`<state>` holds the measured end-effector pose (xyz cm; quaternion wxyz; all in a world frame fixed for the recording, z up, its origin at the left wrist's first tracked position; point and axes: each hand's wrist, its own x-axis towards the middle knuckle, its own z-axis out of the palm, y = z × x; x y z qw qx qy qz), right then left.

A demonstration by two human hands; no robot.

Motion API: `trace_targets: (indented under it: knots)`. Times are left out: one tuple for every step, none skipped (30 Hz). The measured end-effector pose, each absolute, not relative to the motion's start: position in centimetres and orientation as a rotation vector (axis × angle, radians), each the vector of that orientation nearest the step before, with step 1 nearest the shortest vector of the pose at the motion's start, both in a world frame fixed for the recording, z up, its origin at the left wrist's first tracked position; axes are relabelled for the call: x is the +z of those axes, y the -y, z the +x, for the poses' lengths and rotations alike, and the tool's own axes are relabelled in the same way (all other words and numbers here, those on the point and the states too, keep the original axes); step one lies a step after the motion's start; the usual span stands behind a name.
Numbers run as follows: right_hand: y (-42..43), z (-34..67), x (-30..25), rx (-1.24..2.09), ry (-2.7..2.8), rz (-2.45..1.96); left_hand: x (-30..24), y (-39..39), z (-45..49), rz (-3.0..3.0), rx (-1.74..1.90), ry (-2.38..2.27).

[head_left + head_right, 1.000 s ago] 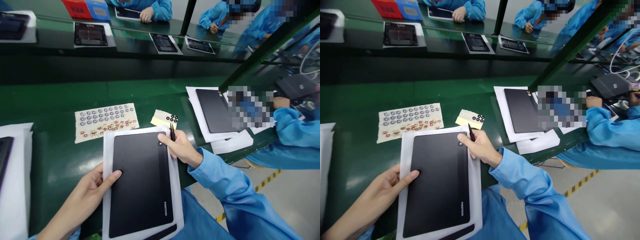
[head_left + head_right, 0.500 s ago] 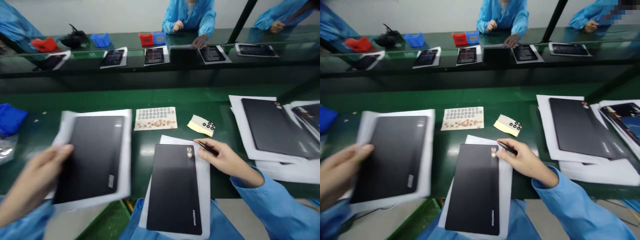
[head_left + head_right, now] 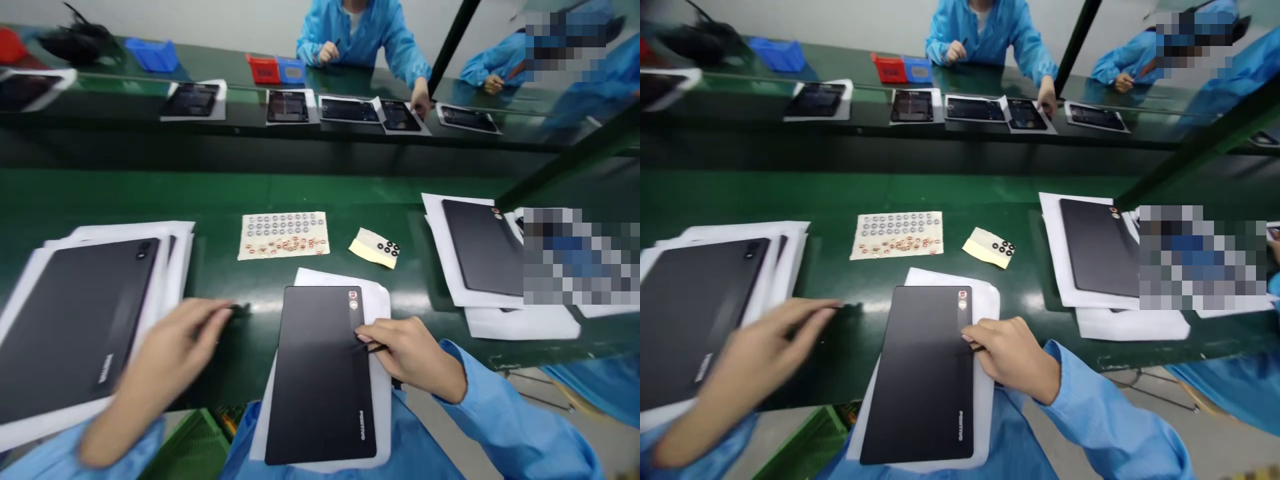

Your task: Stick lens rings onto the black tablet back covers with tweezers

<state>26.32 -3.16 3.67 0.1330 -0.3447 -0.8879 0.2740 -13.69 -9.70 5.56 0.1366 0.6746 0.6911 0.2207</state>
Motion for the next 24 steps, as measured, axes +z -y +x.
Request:
trace_targets:
  knots:
    - [3.1, 26.4, 3.6, 0.815, 2.575, -1.002, 4.4, 9.7, -12.6, 1.976, 0.605, -1.923]
    - [3.1, 26.6, 3.5, 0.832, 2.572, -1.001, 3.4, 9.7, -11.6, 2.006, 0.598, -1.882]
    - [3.1, 26.7, 3.4, 0.853, 2.569, -0.995, 2.6, 9.8, -10.6, 2.025, 0.604, -1.857]
    - [3.1, 26.9, 3.3, 0.877, 2.562, -0.985, 1.9, 9.9, -9.9, 2.041, 0.618, -1.85]
    - [3.1, 27.0, 3.3, 0.898, 2.545, -0.981, 1.6, 10.1, -9.2, 2.051, 0.628, -1.866]
    - [3.0, 27.1, 3.3, 0.912, 2.509, -0.998, 1.4, 10.3, -8.7, 2.052, 0.628, -1.887]
    - [2.9, 27.3, 3.4, 0.921, 2.449, -1.041, 1.4, 10.4, -8.3, 2.045, 0.614, -1.907]
    - [2.7, 27.3, 3.4, 0.928, 2.37, -1.107, 1.5, 10.4, -8.1, 2.027, 0.593, -1.93]
    - [2.5, 27.4, 3.4, 0.937, 2.286, -1.181, 1.6, 10.1, -7.8, 1.998, 0.571, -1.952]
    - [2.2, 27.4, 3.4, 0.949, 2.216, -1.252, 1.9, 9.6, -7.6, 1.968, 0.556, -1.965]
    - [2.0, 27.3, 3.4, 0.971, 2.177, -1.307, 2.1, 8.8, -7.4, 1.943, 0.549, -1.966]
    - [1.7, 27.1, 3.4, 0.995, 2.166, -1.337, 2.3, 7.7, -7.1, 1.931, 0.547, -1.959]
    - [1.4, 26.9, 3.4, 1.013, 2.177, -1.349, 2.4, 6.5, -6.8, 1.934, 0.55, -1.95]
    - [1.2, 26.7, 3.4, 1.017, 2.198, -1.354, 2.6, 5.1, -6.5, 1.948, 0.555, -1.935]
    - [0.9, 26.4, 3.5, 1.007, 2.228, -1.358, 2.7, 3.7, -6.2, 1.96, 0.568, -1.912]
    - [0.5, 26.1, 3.6, 0.984, 2.263, -1.364, 2.8, 2.4, -6.0, 1.963, 0.587, -1.88]
    - [0.2, 25.8, 3.7, 0.953, 2.299, -1.372, 2.9, 1.3, -5.8, 1.956, 0.605, -1.841]
    - [-0.2, 25.4, 3.8, 0.916, 2.332, -1.384, 3.0, 0.4, -5.7, 1.941, 0.624, -1.795]
    - [-0.5, 25.2, 3.8, 0.882, 2.362, -1.393, 3.0, -0.2, -5.6, 1.922, 0.639, -1.746]
    - [-0.8, 24.9, 3.9, 0.854, 2.384, -1.398, 3.0, -0.6, -5.6, 1.902, 0.647, -1.702]
    - [-1.0, 24.7, 3.9, 0.837, 2.399, -1.399, 3.0, -0.8, -5.6, 1.88, 0.652, -1.667]
    - [-1.2, 24.6, 3.9, 0.833, 2.407, -1.397, 2.9, -0.7, -5.6, 1.856, 0.658, -1.639]
    - [-1.3, 24.5, 3.9, 0.843, 2.404, -1.39, 2.7, -0.6, -5.6, 1.825, 0.669, -1.613]
    - [-1.5, 24.5, 3.9, 0.873, 2.392, -1.377, 2.5, -0.4, -5.7, 1.795, 0.681, -1.59]
